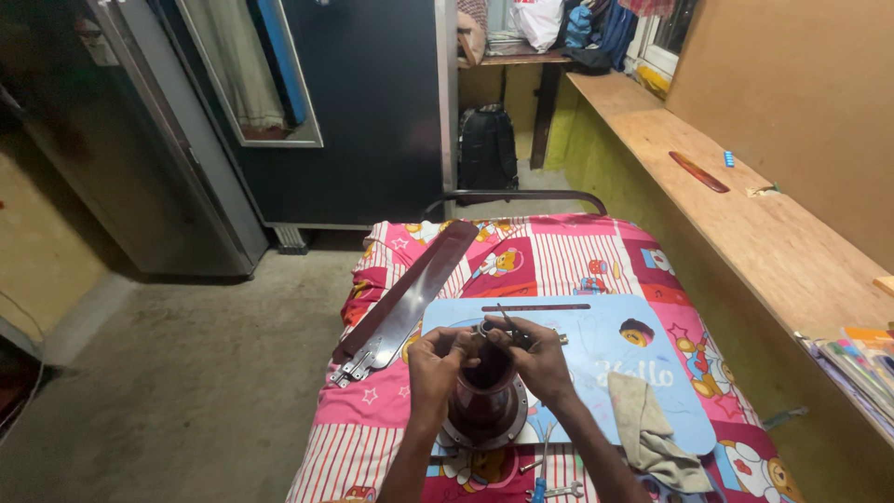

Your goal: The person assembles an electric fan on a bed, attaching the motor housing, inserting a metal rod, and securing the fan blade with a screwdriver. The person then attaches the fan cap and tightens it with a screwdriver.

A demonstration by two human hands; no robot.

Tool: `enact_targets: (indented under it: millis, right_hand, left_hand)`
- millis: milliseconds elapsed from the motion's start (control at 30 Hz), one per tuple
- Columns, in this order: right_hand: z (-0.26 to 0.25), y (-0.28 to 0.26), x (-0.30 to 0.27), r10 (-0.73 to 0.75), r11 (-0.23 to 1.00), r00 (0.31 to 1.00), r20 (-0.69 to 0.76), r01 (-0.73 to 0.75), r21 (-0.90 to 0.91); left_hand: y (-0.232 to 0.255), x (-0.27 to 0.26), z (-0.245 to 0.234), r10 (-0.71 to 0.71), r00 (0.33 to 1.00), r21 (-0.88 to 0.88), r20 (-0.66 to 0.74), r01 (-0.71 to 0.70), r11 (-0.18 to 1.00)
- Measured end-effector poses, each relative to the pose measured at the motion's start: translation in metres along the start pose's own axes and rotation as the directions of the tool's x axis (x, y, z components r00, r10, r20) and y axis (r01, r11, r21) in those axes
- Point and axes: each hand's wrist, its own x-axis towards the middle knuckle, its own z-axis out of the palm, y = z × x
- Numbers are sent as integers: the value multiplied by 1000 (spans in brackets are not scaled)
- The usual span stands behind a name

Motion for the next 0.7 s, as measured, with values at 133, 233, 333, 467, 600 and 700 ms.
enact_targets:
  millis: [133, 233, 333, 467, 600, 700]
  right_hand:
    - [-3, 5, -4, 25, 999, 1000, -16, -24, 28]
    - [-4, 3, -4, 13, 998, 1000, -14, -12, 66]
    - [-7, 1, -5, 5, 1000, 1000, -8, -5, 22]
    - [-11, -2, -7, -1, 1000, 1000, 29, 1, 14]
    - [-9, -3, -6, -3, 996, 999, 44, -1, 87]
    - [4, 2, -10, 12, 994, 1000, -3, -11, 113]
  left_hand:
    - [4, -9, 10, -43, 999, -12, -3, 43, 999]
    - [10, -19, 19, 233, 972, 257, 8, -227, 939]
    - [21, -24, 13, 565, 798, 396, 211, -598, 697]
    - [35, -18, 0, 666, 626, 424, 406, -774, 470]
    - [32, -21, 7, 604, 763, 432, 231, -637, 638]
    - [19, -27, 11, 391, 920, 413, -4, -355, 839]
